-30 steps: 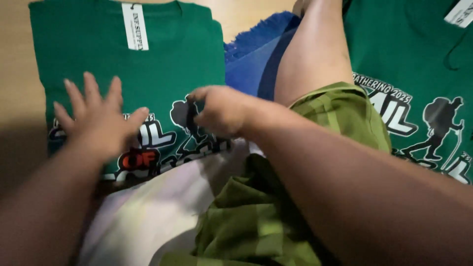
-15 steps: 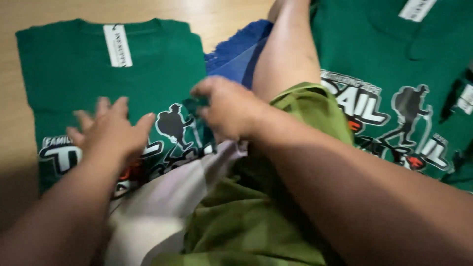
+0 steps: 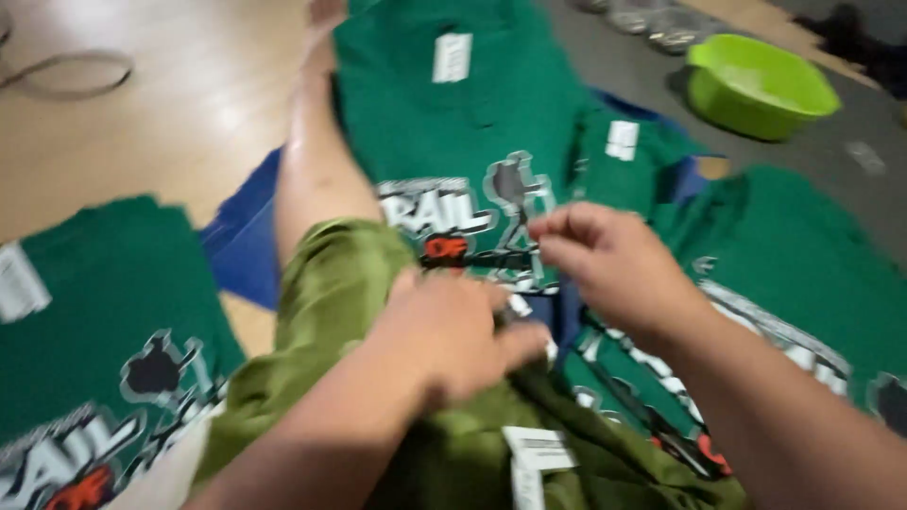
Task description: The person attaches white tags to the necklines of several green t-shirts using a black string. They thread the string through the tag and the shirt's fabric, then tie it securely. The shirts are stacked on the floor, and the person handles them one by one.
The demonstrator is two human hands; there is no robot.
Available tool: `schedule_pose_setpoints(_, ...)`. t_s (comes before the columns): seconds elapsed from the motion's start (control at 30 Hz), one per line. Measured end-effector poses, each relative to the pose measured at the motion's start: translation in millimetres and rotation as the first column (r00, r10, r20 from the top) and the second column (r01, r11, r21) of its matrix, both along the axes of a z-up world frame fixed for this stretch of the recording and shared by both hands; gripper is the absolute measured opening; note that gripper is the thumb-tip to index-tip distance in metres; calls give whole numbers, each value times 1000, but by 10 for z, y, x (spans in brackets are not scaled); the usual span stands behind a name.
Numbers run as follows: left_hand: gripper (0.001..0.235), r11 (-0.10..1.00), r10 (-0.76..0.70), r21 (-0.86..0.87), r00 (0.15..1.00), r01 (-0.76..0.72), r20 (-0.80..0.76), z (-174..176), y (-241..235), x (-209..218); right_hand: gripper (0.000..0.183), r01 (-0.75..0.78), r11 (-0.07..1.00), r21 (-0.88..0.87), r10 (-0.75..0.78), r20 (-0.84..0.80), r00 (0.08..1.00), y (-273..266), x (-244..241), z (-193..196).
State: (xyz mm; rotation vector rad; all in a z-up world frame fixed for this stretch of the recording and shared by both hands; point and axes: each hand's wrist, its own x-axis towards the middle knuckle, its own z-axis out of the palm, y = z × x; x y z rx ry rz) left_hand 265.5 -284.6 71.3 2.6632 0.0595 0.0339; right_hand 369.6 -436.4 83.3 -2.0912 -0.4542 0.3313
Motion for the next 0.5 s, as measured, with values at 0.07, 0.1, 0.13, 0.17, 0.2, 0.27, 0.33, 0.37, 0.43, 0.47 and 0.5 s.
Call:
schedule_pose_setpoints(0.07, 80, 964, -195, 44, 811, 262, -551, 266, -333, 4, 28, 137, 989, -46, -143, -167, 976, -366, -99, 24)
schedule_pose_setpoints(0.1, 80, 956, -208, 59, 808, 286, -551, 185, -445, -18, 28, 163, 986, -32, -166, -165, 972, -558, -103, 5)
schedule_pose_setpoints(0.13, 68, 919, -293, 37, 741, 393, -604, 97, -548, -40, 27, 207, 977, -46, -212, -172, 962, -745, -111, -22)
schedule_pose_setpoints(0.17, 59, 870, -368, 8, 660, 493, -655, 0, -645, -67, 26, 249, 966, -62, -256, -181, 949, -929, -127, -62)
schedule_pose_setpoints(0.2, 59, 857, -377, 19, 650, 515, -660, -178, -725, -40, 26, 274, 960, -50, -278, -184, 943, -1048, -160, -33)
schedule_pose_setpoints(0.27, 41, 869, -292, 98, 662, 486, -690, -532, -887, 29, 28, 361, 903, -235, -394, -114, 912, -1300, -226, 29)
schedule_pose_setpoints(0.33, 26, 881, -286, 109, 703, 460, -652, -318, -997, 62, 27, 397, 891, -220, -412, -28, 911, -1618, -210, -140)
schedule_pose_setpoints(0.37, 22, 909, -262, 106, 752, 402, -605, -209, -1037, 73, 26, 402, 890, -216, -397, 66, 915, -1749, -193, -222)
schedule_pose_setpoints(0.43, 25, 932, -269, 32, 746, 362, -610, -195, -1108, 177, 24, 434, 881, -188, -434, 47, 900, -1974, -207, -321)
schedule_pose_setpoints(0.47, 29, 952, -270, -52, 744, 303, -611, -188, -1134, 230, 23, 453, 875, -168, -455, 32, 890, -2072, -210, -372)
schedule_pose_setpoints(0.5, 29, 949, -271, -42, 739, 313, -616, -119, -1182, 272, 23, 463, 872, -160, -465, 25, 885, -2159, -231, -445)
